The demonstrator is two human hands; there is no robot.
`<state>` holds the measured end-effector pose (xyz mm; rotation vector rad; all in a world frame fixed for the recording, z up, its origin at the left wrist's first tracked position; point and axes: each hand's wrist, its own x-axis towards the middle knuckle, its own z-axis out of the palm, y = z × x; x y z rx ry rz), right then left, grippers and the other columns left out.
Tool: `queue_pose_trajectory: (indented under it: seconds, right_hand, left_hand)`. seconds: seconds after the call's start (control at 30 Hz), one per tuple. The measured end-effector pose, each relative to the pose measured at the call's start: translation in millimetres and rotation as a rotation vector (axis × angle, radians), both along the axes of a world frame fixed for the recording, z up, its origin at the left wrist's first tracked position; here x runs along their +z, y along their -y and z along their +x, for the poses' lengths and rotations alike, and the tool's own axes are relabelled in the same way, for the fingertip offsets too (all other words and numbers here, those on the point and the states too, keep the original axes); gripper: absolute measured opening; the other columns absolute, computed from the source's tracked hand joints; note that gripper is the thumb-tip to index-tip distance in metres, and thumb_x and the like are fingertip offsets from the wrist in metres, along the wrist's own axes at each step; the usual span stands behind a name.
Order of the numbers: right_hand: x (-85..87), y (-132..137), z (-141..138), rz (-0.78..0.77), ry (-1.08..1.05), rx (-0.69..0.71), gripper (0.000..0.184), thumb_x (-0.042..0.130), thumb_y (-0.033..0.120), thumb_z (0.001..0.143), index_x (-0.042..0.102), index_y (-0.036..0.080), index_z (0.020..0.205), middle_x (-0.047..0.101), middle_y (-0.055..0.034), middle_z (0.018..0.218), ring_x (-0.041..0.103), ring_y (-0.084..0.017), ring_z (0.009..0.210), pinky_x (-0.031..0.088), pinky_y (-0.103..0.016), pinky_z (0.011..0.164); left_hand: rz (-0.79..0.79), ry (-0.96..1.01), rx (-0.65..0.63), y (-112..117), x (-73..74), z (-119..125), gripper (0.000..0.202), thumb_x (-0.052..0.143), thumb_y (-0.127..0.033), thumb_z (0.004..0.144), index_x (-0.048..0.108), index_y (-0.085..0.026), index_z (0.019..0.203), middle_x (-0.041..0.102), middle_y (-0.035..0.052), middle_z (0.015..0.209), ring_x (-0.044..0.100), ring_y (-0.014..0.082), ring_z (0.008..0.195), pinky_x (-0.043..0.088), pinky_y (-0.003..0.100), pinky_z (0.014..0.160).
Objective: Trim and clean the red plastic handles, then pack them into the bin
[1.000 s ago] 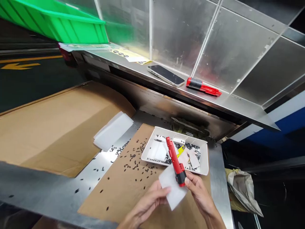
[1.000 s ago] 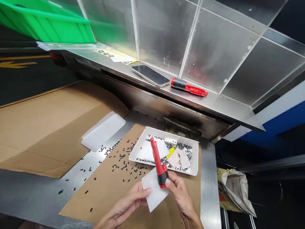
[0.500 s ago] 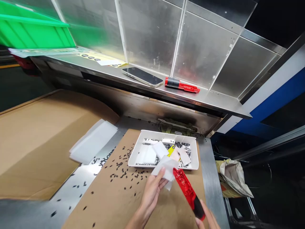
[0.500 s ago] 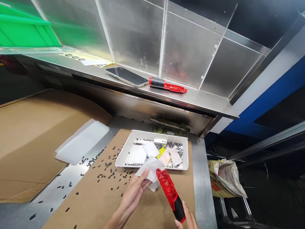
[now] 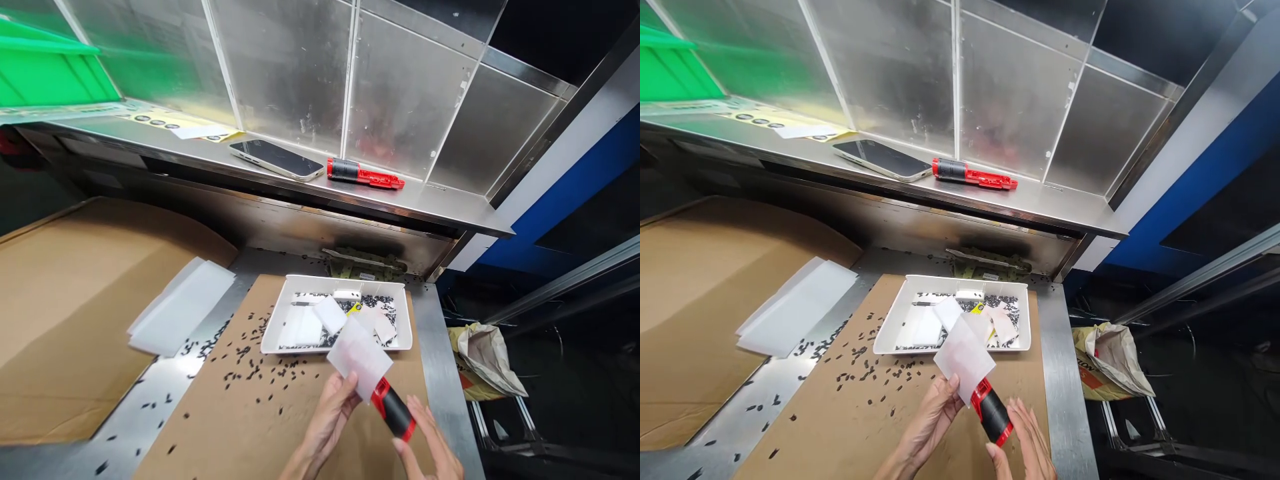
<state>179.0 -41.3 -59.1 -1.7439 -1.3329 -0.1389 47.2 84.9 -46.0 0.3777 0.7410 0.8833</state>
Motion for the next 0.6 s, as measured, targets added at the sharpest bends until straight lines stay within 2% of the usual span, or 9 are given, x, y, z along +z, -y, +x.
queue_pose_trajectory:
  seconds: [0.1, 0.17, 0.43, 0.6]
  right_hand:
    - [9.6, -15, -6, 0.060, 0.042, 0.016, 0.032, 0.059, 0.038, 0.088, 0.066, 0.020, 0.114, 0.066, -0.0119, 0.123, 0.061, -0.032, 0.116, 0.051, -0.044, 0.095]
    - [14.5, -20, -8, 0.070, 0.063, 0.023, 0.032, 0.058, 0.041, 0.090, 0.066, 0.021, 0.114, 0.064, -0.0125, 0.126, 0.057, -0.033, 0.121, 0.049, -0.048, 0.096]
    - [18.9, -20, -7, 0.007, 0.039, 0.084, 0.035, 0.057, 0.043, 0.090, 0.064, 0.023, 0.118, 0.066, -0.0107, 0.124, 0.052, -0.036, 0.126, 0.043, -0.058, 0.101]
    - [21.3, -23, -8, 0.032, 0.055, 0.122, 0.031, 0.055, 0.040, 0.092, 0.062, 0.025, 0.118, 0.070, -0.0086, 0.116, 0.054, -0.034, 0.124, 0.039, -0.059, 0.102]
  left_hand:
    - [-0.014, 0.037, -0.018, 12, -2.5, 5, 0.046, 0.090, -0.043, 0.054, 0.068, -0.016, 0.083, 0.073, 0.0043, 0.081, 0.066, 0.0174, 0.072, 0.053, 0.026, 0.066]
    - [-0.021, 0.063, -0.032, 18, -4.1, 7, 0.045, 0.090, -0.043, 0.055, 0.068, -0.016, 0.083, 0.072, 0.0045, 0.081, 0.066, 0.0177, 0.073, 0.053, 0.026, 0.068]
    - [-0.037, 0.157, -0.102, 34, -11.1, 5, 0.041, 0.088, -0.038, 0.061, 0.070, -0.018, 0.092, 0.073, 0.0064, 0.090, 0.067, 0.0200, 0.082, 0.052, 0.029, 0.075]
    - [-0.094, 0.255, -0.216, 46, -15.8, 7, 0.047, 0.091, -0.037, 0.056, 0.072, -0.017, 0.094, 0.074, 0.0089, 0.094, 0.068, 0.0230, 0.087, 0.052, 0.029, 0.073]
